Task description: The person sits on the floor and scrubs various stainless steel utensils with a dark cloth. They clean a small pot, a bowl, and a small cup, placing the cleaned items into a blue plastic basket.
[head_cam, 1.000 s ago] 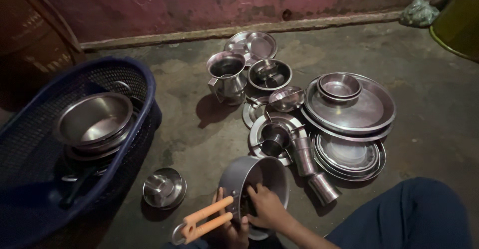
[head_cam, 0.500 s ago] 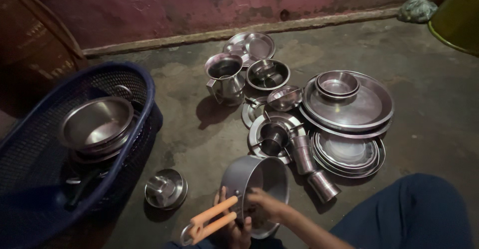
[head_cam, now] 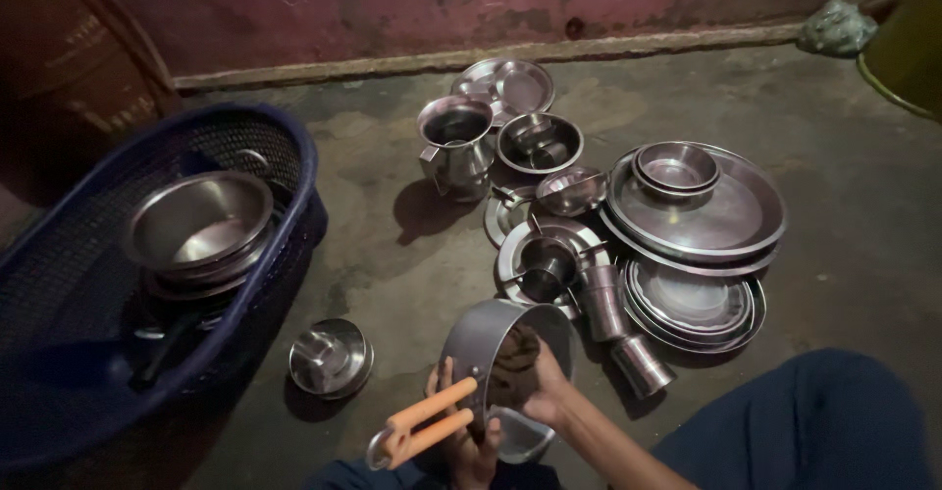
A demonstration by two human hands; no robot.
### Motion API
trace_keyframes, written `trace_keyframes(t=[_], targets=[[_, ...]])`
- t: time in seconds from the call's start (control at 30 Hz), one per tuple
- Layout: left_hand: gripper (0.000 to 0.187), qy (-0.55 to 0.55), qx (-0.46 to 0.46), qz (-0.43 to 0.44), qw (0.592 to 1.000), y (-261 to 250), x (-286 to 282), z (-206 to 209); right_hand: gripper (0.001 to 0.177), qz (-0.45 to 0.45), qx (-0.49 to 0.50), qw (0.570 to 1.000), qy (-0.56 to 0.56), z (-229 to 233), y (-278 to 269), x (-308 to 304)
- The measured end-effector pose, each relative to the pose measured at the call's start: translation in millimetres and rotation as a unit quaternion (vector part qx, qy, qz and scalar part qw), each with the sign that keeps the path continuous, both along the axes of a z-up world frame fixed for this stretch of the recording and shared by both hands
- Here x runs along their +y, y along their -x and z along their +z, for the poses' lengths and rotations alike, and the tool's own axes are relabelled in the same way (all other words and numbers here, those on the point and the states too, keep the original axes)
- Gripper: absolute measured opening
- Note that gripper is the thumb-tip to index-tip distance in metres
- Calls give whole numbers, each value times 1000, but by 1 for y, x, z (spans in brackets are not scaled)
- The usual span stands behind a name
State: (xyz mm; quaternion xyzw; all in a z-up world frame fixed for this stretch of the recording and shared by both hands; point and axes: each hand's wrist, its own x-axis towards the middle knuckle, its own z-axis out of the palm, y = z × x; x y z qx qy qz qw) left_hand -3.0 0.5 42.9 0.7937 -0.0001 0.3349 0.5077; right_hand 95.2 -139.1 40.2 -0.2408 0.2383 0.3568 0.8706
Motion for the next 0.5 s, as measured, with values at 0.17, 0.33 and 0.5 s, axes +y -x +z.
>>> trace_keyframes(t=[0.17,0.33,0.5], targets=[[99,9,0,3,1000,4,-8,8,55,128,-85,986,-71,-51,6,-8],[98,12,2,-16,1000,4,-8,16,50,259,-200,932,157,-102,10,-21],[97,15,2,-16,1000,7,-12,16,55,315,-464,791,243,-88,10,-16]])
